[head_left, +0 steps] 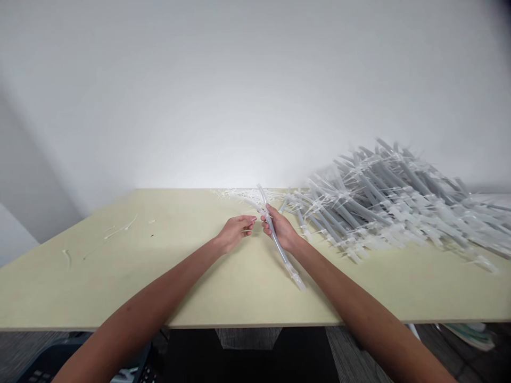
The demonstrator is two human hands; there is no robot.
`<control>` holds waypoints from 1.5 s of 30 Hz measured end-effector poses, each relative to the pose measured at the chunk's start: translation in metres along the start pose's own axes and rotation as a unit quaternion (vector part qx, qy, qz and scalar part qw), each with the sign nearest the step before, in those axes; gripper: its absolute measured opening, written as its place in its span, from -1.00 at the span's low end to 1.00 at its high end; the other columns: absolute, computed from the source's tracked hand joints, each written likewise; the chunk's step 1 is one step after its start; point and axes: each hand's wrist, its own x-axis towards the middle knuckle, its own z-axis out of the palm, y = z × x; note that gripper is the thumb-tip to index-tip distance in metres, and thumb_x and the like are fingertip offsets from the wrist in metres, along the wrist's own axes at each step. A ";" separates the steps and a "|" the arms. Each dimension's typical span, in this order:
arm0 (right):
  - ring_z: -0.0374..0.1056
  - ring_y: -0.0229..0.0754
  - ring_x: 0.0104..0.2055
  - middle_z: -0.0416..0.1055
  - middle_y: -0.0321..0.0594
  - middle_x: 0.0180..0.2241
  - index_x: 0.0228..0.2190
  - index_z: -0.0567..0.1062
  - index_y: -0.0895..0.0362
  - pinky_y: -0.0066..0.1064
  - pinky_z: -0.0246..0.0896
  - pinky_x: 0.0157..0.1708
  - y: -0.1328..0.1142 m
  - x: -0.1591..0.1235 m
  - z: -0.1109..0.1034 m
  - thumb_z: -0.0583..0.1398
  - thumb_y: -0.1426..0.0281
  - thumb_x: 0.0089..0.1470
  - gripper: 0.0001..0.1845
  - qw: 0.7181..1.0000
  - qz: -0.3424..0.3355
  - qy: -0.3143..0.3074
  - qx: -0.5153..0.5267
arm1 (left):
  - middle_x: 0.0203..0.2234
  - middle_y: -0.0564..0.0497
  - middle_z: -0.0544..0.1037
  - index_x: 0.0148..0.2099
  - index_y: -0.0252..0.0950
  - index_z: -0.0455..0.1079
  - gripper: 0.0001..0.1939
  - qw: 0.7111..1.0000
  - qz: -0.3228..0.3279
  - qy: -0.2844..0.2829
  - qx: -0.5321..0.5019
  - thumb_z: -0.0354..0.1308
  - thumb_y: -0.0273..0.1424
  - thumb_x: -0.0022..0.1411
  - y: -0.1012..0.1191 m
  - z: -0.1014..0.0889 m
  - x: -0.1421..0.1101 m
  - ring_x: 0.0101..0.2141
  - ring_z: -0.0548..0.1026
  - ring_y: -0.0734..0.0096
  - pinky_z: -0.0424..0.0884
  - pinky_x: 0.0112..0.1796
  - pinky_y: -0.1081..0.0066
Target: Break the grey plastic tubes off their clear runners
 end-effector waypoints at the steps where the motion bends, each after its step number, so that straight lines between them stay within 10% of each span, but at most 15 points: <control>1: 0.11 -0.43 -0.66 0.30 -0.33 -0.54 -0.40 0.33 0.14 -0.62 -0.03 -0.79 0.000 -0.001 0.000 0.22 0.19 -0.06 -0.71 1.000 -0.003 -0.001 -0.004 | -0.39 -0.06 0.38 -0.20 -0.40 0.46 -0.70 1.000 0.000 -0.004 -0.003 0.28 -0.39 -0.03 0.001 -0.001 0.000 -0.38 0.31 0.53 0.25 -0.30 0.43; 45: 0.09 -0.42 -0.66 0.25 -0.36 -0.59 -0.38 0.41 0.19 -0.57 -0.05 -0.77 0.005 -0.002 0.002 0.30 0.25 -0.23 -0.64 0.970 -0.114 0.006 -0.217 | -0.43 -0.05 0.38 -0.30 -0.42 0.42 -0.73 1.000 -0.004 -0.026 -0.016 0.25 -0.31 0.00 -0.002 0.005 -0.004 -0.42 0.29 0.53 0.25 -0.33 0.44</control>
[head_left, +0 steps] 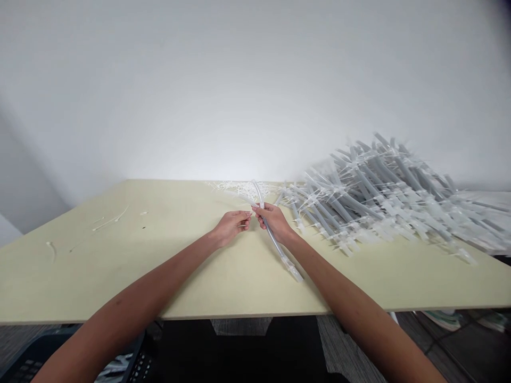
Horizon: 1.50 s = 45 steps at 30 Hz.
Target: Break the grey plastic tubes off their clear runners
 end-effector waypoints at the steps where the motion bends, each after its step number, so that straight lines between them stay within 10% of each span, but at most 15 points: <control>1: 0.09 -0.42 -0.66 0.25 -0.35 -0.59 -0.38 0.41 0.19 -0.57 -0.05 -0.77 0.000 0.000 0.000 0.30 0.25 -0.23 -0.64 1.000 0.000 -0.001 -0.002 | -0.43 -0.05 0.37 -0.30 -0.42 0.42 -0.73 1.000 -0.001 -0.001 0.002 0.25 -0.31 0.00 0.000 -0.001 0.000 -0.43 0.29 0.53 0.24 -0.33 0.44; 45: 0.03 -0.41 -0.70 0.18 -0.43 -0.67 -0.29 0.36 0.16 -0.58 -0.08 -0.80 -0.003 -0.001 0.002 0.28 0.28 -0.22 -0.60 0.996 -0.028 0.005 -0.088 | -0.48 0.05 0.27 -0.40 -0.34 0.23 -0.80 0.996 0.029 0.012 0.088 0.12 -0.30 0.06 0.001 0.006 0.000 -0.46 0.29 0.55 0.24 -0.37 0.43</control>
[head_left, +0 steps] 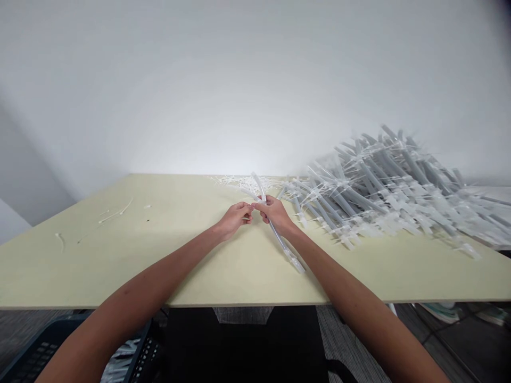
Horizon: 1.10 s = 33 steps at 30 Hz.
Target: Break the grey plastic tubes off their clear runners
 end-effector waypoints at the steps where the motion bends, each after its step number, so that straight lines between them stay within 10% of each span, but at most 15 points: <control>1: 0.03 -0.41 -0.70 0.18 -0.43 -0.67 -0.29 0.37 0.16 -0.58 -0.08 -0.80 0.000 0.000 0.000 0.28 0.28 -0.22 -0.60 1.000 0.000 0.000 -0.001 | -0.49 0.06 0.27 -0.40 -0.34 0.23 -0.80 1.000 0.001 0.001 0.000 0.12 -0.30 0.07 0.000 0.000 0.000 -0.46 0.29 0.55 0.25 -0.37 0.43; 33: 0.07 -0.42 -0.73 0.34 -0.26 -0.60 -0.49 0.43 0.21 -0.55 -0.07 -0.82 0.000 0.002 -0.003 0.22 0.22 -0.14 -0.72 0.997 -0.016 0.054 -0.043 | -0.60 0.06 0.36 -0.46 -0.29 0.15 -0.88 0.991 0.019 0.077 0.108 0.05 -0.40 0.02 0.004 0.005 0.001 -0.53 0.33 0.53 0.31 -0.37 0.41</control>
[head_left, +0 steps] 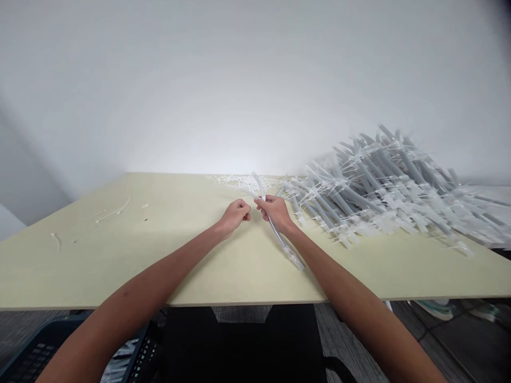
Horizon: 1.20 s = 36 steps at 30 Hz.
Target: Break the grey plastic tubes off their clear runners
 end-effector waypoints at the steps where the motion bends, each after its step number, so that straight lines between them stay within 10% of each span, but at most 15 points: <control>1: 0.07 -0.42 -0.74 0.35 -0.26 -0.60 -0.49 0.43 0.21 -0.55 -0.07 -0.81 0.001 0.000 0.000 0.21 0.21 -0.13 -0.71 1.000 -0.002 0.002 -0.004 | -0.60 0.06 0.36 -0.45 -0.29 0.15 -0.88 1.000 0.002 0.000 0.002 0.05 -0.40 0.02 -0.001 0.000 0.000 -0.53 0.34 0.52 0.32 -0.37 0.40; 36: 0.06 -0.41 -0.67 0.30 -0.26 -0.57 -0.44 0.41 0.21 -0.53 -0.12 -0.76 -0.008 -0.004 -0.004 0.15 0.07 -0.05 -0.59 0.981 0.068 -0.086 0.158 | -0.56 0.07 0.25 -0.45 -0.31 0.20 -0.73 0.995 -0.008 -0.084 -0.051 -0.03 -0.20 0.13 0.003 -0.003 -0.005 -0.56 0.28 0.53 0.26 -0.43 0.42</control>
